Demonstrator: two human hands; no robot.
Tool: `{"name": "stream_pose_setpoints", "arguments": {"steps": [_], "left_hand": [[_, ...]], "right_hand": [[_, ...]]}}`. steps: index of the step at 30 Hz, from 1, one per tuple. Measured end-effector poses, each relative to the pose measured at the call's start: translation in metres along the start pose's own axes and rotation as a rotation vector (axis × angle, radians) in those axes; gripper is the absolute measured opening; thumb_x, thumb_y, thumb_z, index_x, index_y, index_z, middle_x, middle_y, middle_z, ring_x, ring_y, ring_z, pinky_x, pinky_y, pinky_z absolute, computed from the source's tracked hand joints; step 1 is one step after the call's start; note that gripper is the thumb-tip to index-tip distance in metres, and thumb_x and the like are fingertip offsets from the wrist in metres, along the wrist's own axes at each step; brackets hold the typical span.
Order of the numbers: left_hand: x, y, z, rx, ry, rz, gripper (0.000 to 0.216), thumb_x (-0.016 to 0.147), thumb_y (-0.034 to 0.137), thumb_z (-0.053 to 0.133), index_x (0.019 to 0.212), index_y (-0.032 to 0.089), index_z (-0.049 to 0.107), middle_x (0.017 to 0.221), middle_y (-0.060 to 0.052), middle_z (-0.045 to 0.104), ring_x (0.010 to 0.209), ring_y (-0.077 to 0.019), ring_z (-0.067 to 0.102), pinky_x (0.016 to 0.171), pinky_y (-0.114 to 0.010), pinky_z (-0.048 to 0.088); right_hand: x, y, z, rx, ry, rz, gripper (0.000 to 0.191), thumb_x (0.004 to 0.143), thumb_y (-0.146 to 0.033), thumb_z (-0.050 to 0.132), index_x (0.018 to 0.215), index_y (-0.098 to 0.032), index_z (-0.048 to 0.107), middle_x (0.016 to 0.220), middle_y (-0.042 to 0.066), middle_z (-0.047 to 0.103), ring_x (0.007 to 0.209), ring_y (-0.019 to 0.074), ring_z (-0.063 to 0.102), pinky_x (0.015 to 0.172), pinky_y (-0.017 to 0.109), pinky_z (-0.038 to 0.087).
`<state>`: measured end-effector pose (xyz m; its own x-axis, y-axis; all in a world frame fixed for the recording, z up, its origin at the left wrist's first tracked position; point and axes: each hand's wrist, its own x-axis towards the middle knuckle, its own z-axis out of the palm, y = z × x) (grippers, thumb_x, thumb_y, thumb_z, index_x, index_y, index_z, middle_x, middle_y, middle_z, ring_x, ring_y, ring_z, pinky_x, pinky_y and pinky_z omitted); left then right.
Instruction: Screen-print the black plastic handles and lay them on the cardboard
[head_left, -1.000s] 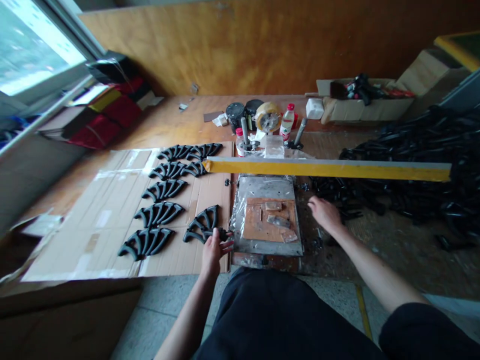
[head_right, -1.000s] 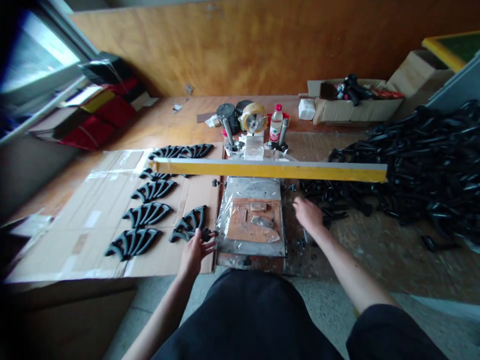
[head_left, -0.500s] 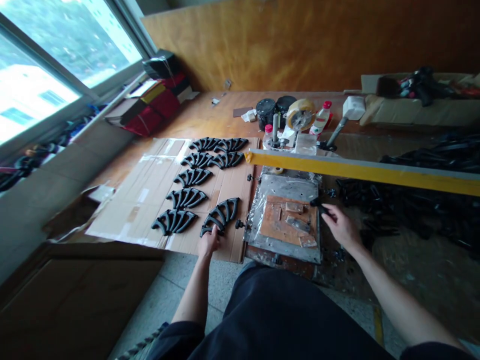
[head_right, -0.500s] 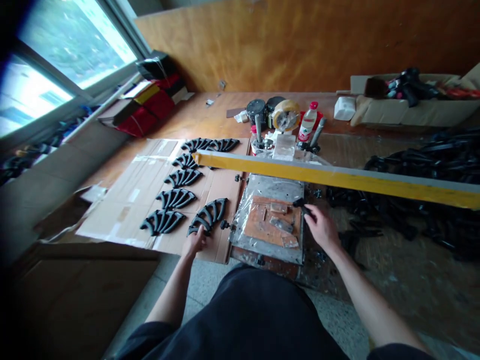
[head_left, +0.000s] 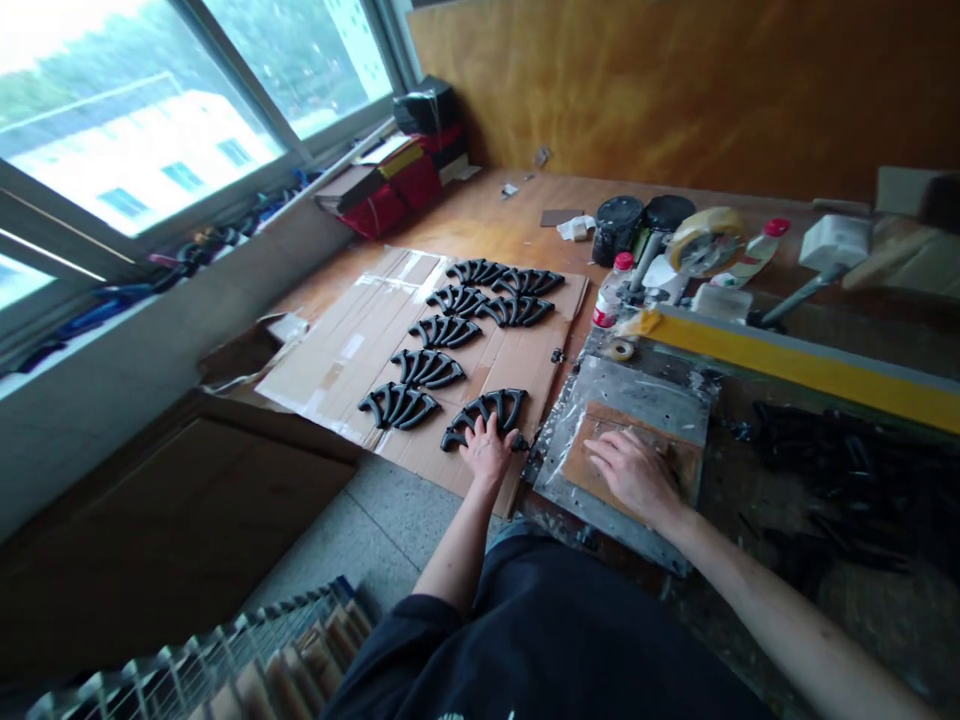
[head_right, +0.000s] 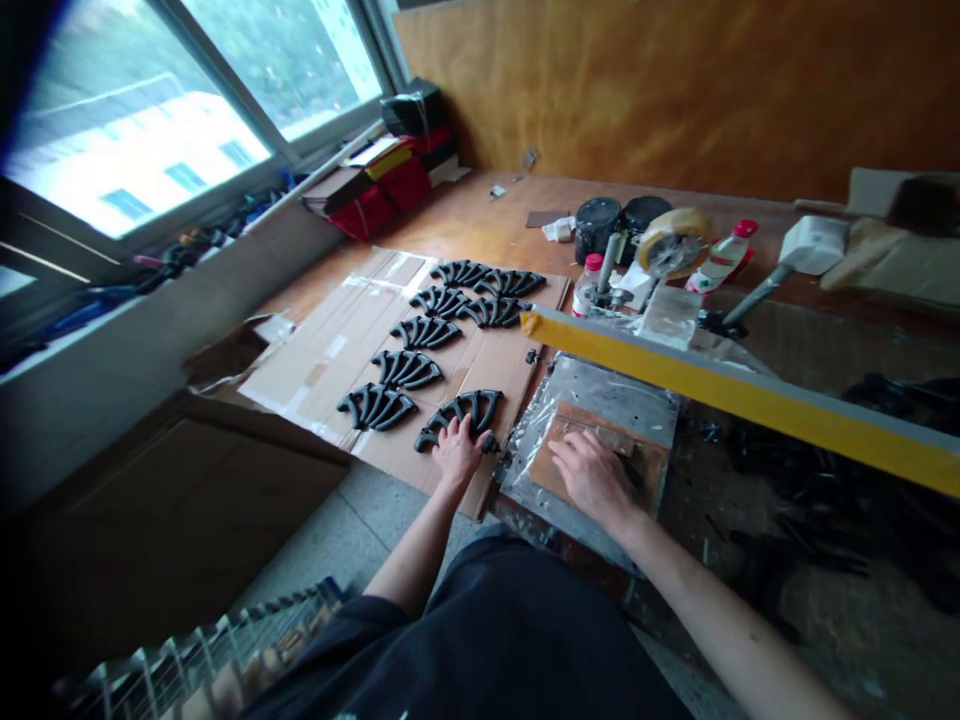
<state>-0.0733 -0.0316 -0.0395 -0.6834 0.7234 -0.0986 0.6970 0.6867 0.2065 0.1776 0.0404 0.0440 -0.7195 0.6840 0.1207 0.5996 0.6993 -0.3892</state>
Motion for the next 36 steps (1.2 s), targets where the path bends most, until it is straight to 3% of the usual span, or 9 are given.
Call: {"name": "stream_pose_setpoints", "arguments": {"steps": [4,8,12,19,26,31,34,36], "left_hand": [[0.006,0.004,0.002,0.012,0.035,-0.021,0.054,0.087,0.059,0.046,0.128,0.027,0.060,0.141,-0.011,0.052,0.128,-0.0382,0.042,0.098,-0.059,0.038],[0.007,-0.003,0.001,0.025,0.068,0.067,0.044,0.087,0.049,0.051,0.123,0.025,0.063,0.141,-0.010,0.052,0.130,-0.0383,0.039,0.102,-0.061,0.032],[0.025,-0.009,-0.008,0.009,0.080,0.220,0.038,0.089,0.036,0.051,0.123,0.026,0.063,0.143,-0.012,0.049,0.134,-0.0390,0.033,0.106,-0.061,0.025],[0.122,0.015,-0.023,-0.033,-0.026,0.631,0.037,0.083,0.033,0.059,0.120,0.028,0.065,0.138,-0.010,0.054,0.131,-0.0364,0.036,0.107,-0.059,0.024],[0.200,0.034,-0.011,-0.016,-0.145,0.598,0.041,0.083,0.039,0.061,0.122,0.028,0.065,0.141,-0.009,0.052,0.129,-0.0354,0.041,0.104,-0.057,0.032],[0.209,0.038,-0.005,-0.004,-0.094,0.519,0.059,0.086,0.045,0.057,0.142,0.030,0.047,0.153,-0.008,0.039,0.141,-0.0411,0.026,0.109,-0.068,0.020],[0.190,0.038,0.001,-0.017,-0.034,0.495,0.063,0.089,0.037,0.053,0.149,0.029,0.036,0.158,-0.008,0.030,0.145,-0.0409,0.020,0.111,-0.068,0.015],[0.173,0.037,0.004,-0.059,-0.008,0.499,0.060,0.090,0.036,0.051,0.148,0.025,0.038,0.158,-0.009,0.028,0.146,-0.0384,0.018,0.113,-0.064,0.017]], "right_hand": [[0.071,-0.035,0.049,0.361,-0.191,0.074,0.032,0.094,-0.028,0.049,0.120,-0.019,0.065,0.119,0.009,0.067,0.110,0.0215,0.060,0.099,0.035,0.043],[0.125,-0.056,0.093,0.492,-0.437,0.236,0.039,0.092,-0.033,0.053,0.126,-0.018,0.061,0.125,0.011,0.065,0.114,0.0232,0.061,0.099,0.035,0.045],[0.138,-0.059,0.112,0.587,-0.372,0.299,0.048,0.089,-0.045,0.056,0.127,-0.016,0.060,0.127,0.013,0.064,0.118,0.0258,0.059,0.101,0.037,0.044],[0.169,-0.033,0.119,0.672,-0.184,0.515,0.056,0.088,-0.051,0.055,0.131,-0.016,0.056,0.125,0.015,0.064,0.115,0.0257,0.061,0.101,0.042,0.044],[0.226,-0.008,0.127,0.678,-0.100,0.502,0.052,0.086,-0.049,0.060,0.130,-0.021,0.057,0.123,0.011,0.066,0.116,0.0246,0.060,0.100,0.043,0.045],[0.244,-0.010,0.122,0.701,-0.106,0.443,0.045,0.086,-0.036,0.062,0.127,-0.020,0.059,0.129,0.009,0.063,0.122,0.0235,0.056,0.106,0.043,0.040],[0.224,-0.016,0.103,0.776,-0.164,0.397,0.041,0.086,-0.032,0.060,0.126,-0.020,0.061,0.126,0.009,0.065,0.116,0.0231,0.061,0.101,0.041,0.046],[0.194,-0.016,0.081,0.760,-0.180,0.313,0.038,0.088,-0.034,0.058,0.124,-0.022,0.063,0.126,0.009,0.065,0.111,0.0233,0.064,0.096,0.040,0.050]]}}
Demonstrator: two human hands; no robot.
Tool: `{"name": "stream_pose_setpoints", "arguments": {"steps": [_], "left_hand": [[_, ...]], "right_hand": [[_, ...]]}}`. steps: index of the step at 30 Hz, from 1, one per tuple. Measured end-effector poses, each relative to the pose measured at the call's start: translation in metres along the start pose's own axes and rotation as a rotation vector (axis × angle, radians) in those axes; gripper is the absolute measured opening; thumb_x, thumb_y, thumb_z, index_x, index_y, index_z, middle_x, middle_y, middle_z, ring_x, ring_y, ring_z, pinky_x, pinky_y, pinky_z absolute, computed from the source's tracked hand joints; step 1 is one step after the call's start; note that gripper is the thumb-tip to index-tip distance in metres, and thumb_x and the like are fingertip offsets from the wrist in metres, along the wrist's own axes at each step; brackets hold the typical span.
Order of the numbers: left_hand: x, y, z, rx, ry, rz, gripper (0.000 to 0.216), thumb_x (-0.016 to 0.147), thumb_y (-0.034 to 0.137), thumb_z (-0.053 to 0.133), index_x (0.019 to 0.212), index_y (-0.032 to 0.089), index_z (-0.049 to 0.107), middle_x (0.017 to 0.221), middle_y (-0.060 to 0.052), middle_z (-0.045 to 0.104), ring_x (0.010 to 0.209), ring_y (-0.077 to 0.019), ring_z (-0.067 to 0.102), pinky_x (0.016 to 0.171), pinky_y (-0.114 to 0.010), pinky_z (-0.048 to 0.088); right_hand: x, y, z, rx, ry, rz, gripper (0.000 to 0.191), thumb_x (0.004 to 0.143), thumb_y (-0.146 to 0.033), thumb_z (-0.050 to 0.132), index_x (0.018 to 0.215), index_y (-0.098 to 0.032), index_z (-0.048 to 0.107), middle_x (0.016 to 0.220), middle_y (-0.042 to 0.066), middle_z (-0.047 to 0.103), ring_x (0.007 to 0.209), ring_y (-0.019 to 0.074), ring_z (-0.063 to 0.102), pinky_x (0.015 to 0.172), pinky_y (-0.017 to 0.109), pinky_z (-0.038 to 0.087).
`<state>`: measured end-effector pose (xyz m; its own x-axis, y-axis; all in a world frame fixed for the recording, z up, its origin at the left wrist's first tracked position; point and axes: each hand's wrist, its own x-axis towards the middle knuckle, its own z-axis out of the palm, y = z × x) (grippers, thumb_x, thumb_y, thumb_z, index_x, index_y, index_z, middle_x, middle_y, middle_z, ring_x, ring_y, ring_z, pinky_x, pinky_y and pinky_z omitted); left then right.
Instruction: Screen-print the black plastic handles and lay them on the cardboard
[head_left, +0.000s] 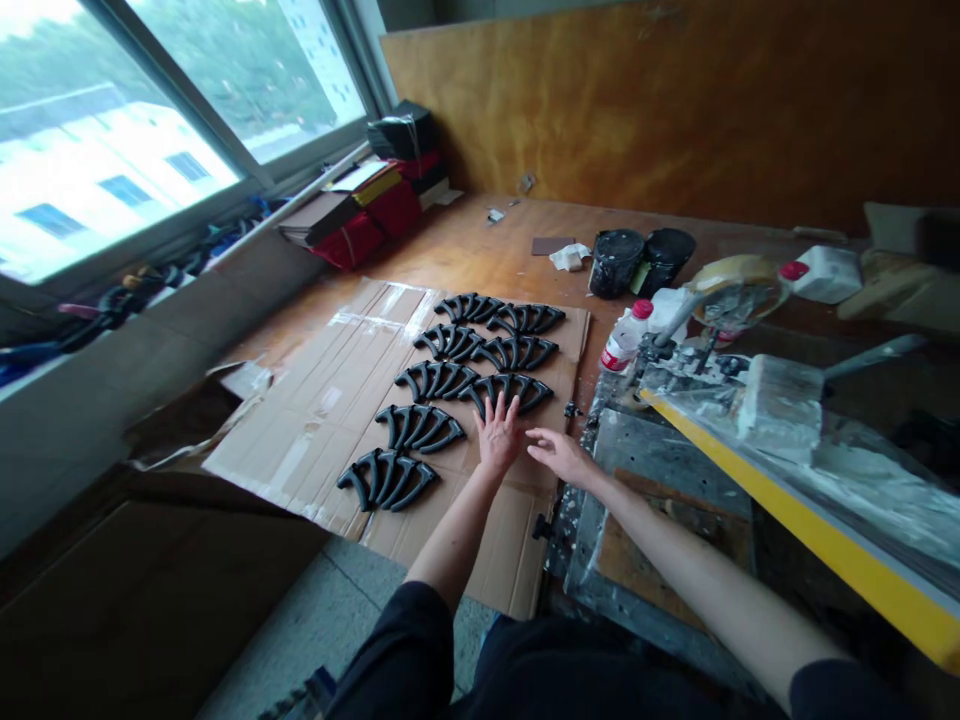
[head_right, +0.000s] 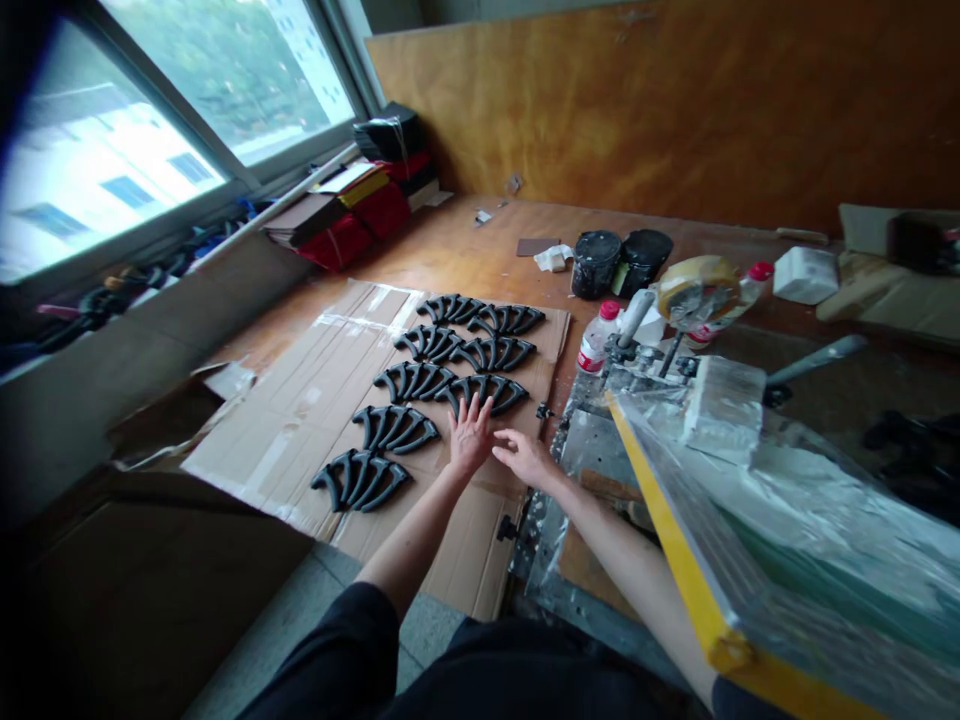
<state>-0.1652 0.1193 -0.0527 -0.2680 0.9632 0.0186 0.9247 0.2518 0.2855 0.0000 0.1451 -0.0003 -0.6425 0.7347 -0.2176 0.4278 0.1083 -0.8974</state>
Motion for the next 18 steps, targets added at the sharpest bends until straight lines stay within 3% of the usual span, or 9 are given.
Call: {"name": "stream_pose_setpoints", "arguments": {"steps": [4,6,8,11,14,18], "left_hand": [[-0.023,0.020,-0.010,-0.186,0.023,-0.017,0.049,0.093,0.035,0.047,0.138,0.016,0.050,0.153,-0.014,0.038,0.143,-0.0284,0.031,0.117,-0.048,0.025],[-0.027,0.040,-0.028,-0.349,0.024,-0.012,0.043,0.093,0.033,0.048,0.130,0.014,0.057,0.147,-0.015,0.046,0.137,-0.0244,0.041,0.115,-0.040,0.031],[-0.029,0.068,-0.053,-0.562,0.023,0.005,0.039,0.094,0.036,0.048,0.122,0.015,0.062,0.138,-0.014,0.056,0.128,-0.0227,0.051,0.109,-0.037,0.039],[-0.036,0.122,-0.098,-0.928,-0.016,0.054,0.045,0.094,0.047,0.044,0.119,0.015,0.063,0.115,-0.011,0.070,0.108,-0.0208,0.063,0.094,-0.033,0.049],[-0.053,0.176,-0.135,-1.212,-0.071,0.141,0.056,0.093,0.056,0.040,0.124,0.014,0.060,0.091,-0.007,0.072,0.085,-0.0168,0.067,0.081,-0.029,0.053],[-0.082,0.219,-0.161,-1.413,-0.123,0.216,0.058,0.095,0.058,0.031,0.127,0.018,0.057,0.080,-0.003,0.067,0.068,-0.0118,0.063,0.068,-0.026,0.053]], "right_hand": [[-0.092,0.012,-0.042,-0.365,0.173,-0.176,0.046,0.093,-0.040,0.052,0.136,-0.025,0.053,0.146,0.009,0.048,0.131,0.0267,0.048,0.108,0.046,0.041],[-0.140,0.028,-0.058,-0.578,0.295,-0.165,0.057,0.091,-0.042,0.054,0.144,-0.024,0.044,0.153,0.011,0.036,0.142,0.0302,0.032,0.114,0.051,0.031],[-0.180,0.047,-0.064,-0.687,0.332,-0.125,0.065,0.088,-0.042,0.061,0.146,-0.022,0.041,0.155,0.013,0.033,0.144,0.0327,0.024,0.115,0.055,0.026],[-0.220,0.064,-0.058,-0.756,0.231,-0.160,0.066,0.084,-0.042,0.066,0.143,-0.020,0.045,0.152,0.013,0.037,0.142,0.0328,0.029,0.115,0.058,0.026],[-0.241,0.063,-0.053,-0.713,0.114,-0.243,0.047,0.089,-0.041,0.060,0.132,-0.020,0.058,0.142,0.011,0.051,0.135,0.0283,0.044,0.112,0.053,0.034],[-0.264,0.054,-0.075,-0.491,0.202,-0.214,0.031,0.096,-0.035,0.047,0.114,-0.026,0.070,0.121,0.005,0.068,0.118,0.0208,0.060,0.104,0.041,0.046]]}}
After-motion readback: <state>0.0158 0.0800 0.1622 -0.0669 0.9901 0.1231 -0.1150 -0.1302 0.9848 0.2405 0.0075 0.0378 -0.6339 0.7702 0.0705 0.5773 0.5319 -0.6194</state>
